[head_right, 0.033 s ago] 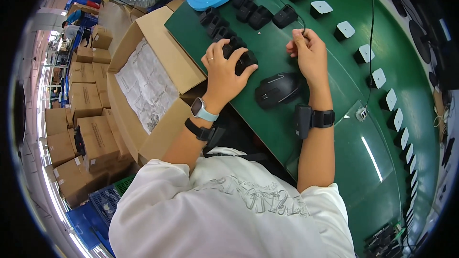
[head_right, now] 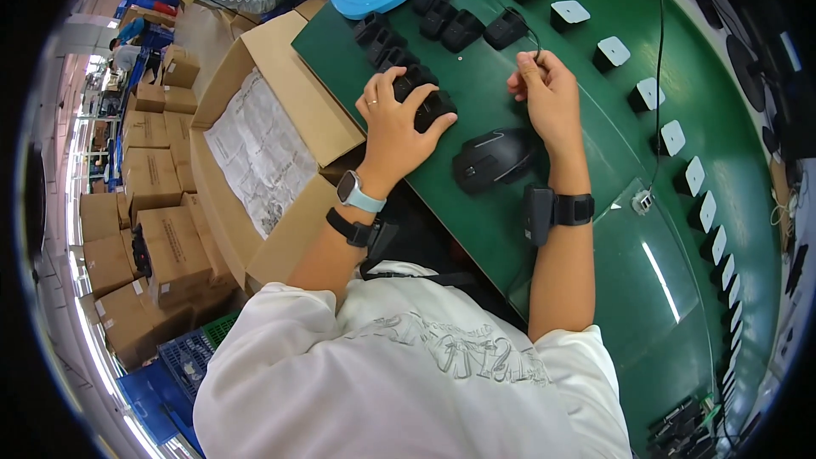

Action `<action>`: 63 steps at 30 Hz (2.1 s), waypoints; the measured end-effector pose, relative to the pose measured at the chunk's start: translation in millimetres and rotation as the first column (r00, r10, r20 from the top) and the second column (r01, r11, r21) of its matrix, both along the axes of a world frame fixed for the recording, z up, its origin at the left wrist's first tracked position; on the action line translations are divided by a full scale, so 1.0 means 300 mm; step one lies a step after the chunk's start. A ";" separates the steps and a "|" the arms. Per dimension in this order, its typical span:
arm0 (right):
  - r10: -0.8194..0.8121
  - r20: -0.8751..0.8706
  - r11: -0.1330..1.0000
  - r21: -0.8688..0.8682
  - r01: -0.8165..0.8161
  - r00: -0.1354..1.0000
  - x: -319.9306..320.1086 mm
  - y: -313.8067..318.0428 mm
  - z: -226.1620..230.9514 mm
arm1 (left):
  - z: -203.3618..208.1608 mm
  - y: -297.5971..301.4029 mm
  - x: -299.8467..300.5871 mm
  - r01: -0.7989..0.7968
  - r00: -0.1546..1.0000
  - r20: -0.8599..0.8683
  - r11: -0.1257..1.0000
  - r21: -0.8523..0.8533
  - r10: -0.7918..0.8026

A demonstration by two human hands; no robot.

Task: Test computer mouse sensors at an assembly line and prepare packaging boxes.

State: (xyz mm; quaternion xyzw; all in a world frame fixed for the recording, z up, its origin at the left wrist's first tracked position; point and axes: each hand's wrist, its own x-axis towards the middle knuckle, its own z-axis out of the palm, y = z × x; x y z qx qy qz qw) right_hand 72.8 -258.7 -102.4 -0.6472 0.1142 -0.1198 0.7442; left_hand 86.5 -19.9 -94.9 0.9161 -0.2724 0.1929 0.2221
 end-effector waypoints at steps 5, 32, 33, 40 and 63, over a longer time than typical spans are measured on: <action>0.025 0.025 0.998 -0.065 -0.023 0.999 -0.003 0.004 -0.009 | 0.025 0.039 0.040 0.064 0.998 0.005 0.995 0.074 -0.065; 0.027 0.015 0.985 -0.170 -0.024 1.000 -0.010 0.014 -0.005 | 0.100 0.088 0.249 0.448 0.894 -0.147 0.853 0.267 -0.424; 0.026 0.016 0.985 -0.171 -0.023 1.000 -0.011 0.013 -0.003 | 0.097 0.092 0.259 0.451 0.892 -0.151 0.852 0.267 -0.425; 0.020 0.016 0.981 -0.191 -0.017 1.000 -0.013 0.022 0.010 | 0.094 0.102 0.307 0.550 0.835 -0.146 0.820 0.158 -0.531; 0.088 0.029 0.938 -0.340 -0.073 0.996 -0.016 -0.020 -0.049 | 0.512 0.750 0.198 0.148 0.932 0.314 0.980 0.133 -0.183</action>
